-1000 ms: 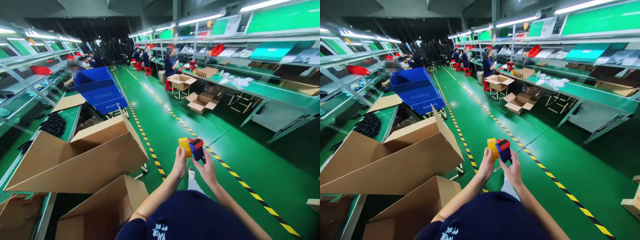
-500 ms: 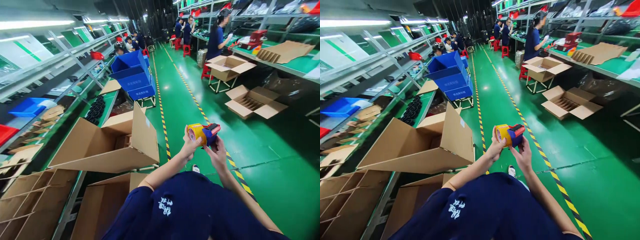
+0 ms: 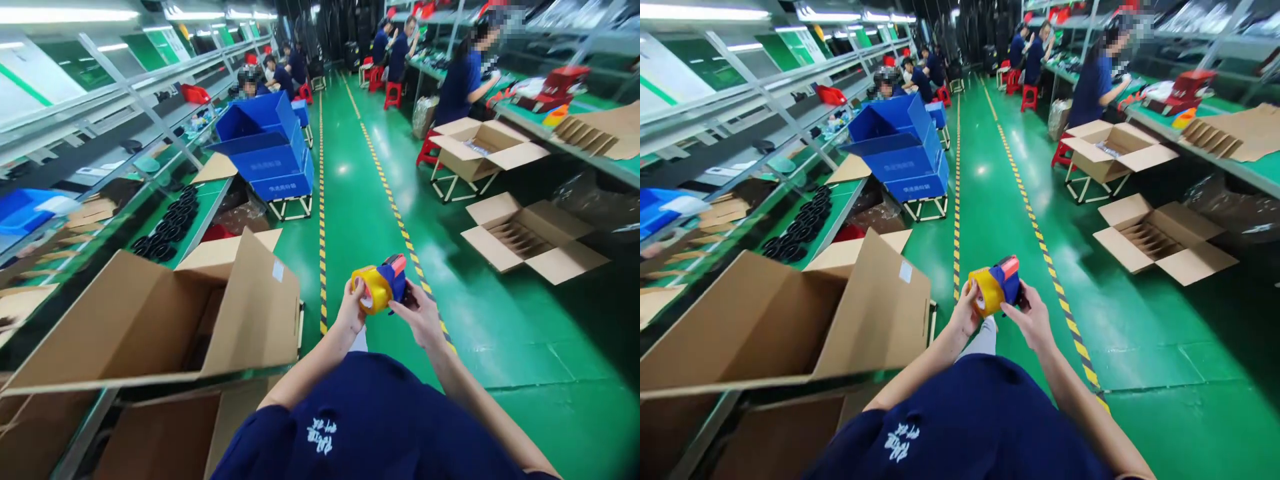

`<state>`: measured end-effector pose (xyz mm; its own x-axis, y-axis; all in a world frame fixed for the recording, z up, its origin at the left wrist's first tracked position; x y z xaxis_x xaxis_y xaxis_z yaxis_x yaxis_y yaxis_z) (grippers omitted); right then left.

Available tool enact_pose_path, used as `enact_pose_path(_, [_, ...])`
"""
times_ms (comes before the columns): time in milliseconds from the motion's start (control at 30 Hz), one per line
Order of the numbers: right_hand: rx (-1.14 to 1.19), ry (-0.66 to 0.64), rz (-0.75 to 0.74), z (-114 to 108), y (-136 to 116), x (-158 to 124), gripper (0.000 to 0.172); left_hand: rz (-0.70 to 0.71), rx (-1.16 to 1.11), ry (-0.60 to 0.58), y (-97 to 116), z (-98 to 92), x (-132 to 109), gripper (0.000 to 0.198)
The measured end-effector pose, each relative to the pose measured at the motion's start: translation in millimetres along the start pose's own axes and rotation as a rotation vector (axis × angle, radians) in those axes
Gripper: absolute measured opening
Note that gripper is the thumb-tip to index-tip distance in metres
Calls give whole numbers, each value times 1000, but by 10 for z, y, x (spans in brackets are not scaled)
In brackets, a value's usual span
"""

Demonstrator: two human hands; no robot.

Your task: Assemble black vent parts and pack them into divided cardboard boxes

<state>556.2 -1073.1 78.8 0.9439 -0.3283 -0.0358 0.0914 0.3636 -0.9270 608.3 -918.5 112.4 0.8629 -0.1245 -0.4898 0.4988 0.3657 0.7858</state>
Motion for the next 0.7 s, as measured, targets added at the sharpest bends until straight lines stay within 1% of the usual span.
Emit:
enact_pose_path(67, [35,7,46,50,48,292,77,32,-26,17,40,45,328,71])
enact_pose_path(133, [57,20,56,116,105,633,74,66,-30,46,130,111,682,73])
enact_pose_path(200, [70,28,59,188,160,1005,71,135,-2,90,279,203,1044,76])
enact_pose_path(300, [100,-32,63,296,215,1603,71,224,65,120,574,386,1570,81])
enact_pose_path(367, [115,-103,59,365,220,2014,72,212,62,90,772,527,1888,80])
enact_pose_path(433, [120,-144,44,424,198,2415,70,148,13,33,948,676,2159,71])
enact_pose_path(533, [144,-106,-11,459,151,2980,72,92,-68,-41,1177,902,2506,56])
enact_pose_path(600, [174,-74,-17,416,159,3350,81,112,-77,-69,1312,1033,2736,52])
enact_pose_path(667, [187,-97,23,335,211,3730,91,136,-58,-107,1426,1142,2963,51])
enact_pose_path(700, [150,-113,30,291,247,3925,95,144,-49,-131,1475,1192,3068,53])
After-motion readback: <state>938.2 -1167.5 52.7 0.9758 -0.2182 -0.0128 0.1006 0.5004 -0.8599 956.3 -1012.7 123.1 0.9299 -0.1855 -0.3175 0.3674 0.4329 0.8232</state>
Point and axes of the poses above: each hand's wrist, its own x-axis towards the middle knuckle, its own z-axis out of the palm, y = z × x, the point moved 1 cm from there along x, towards the middle knuckle, and after that the axes turned 13 degrees about x, right-handed, at the moved point
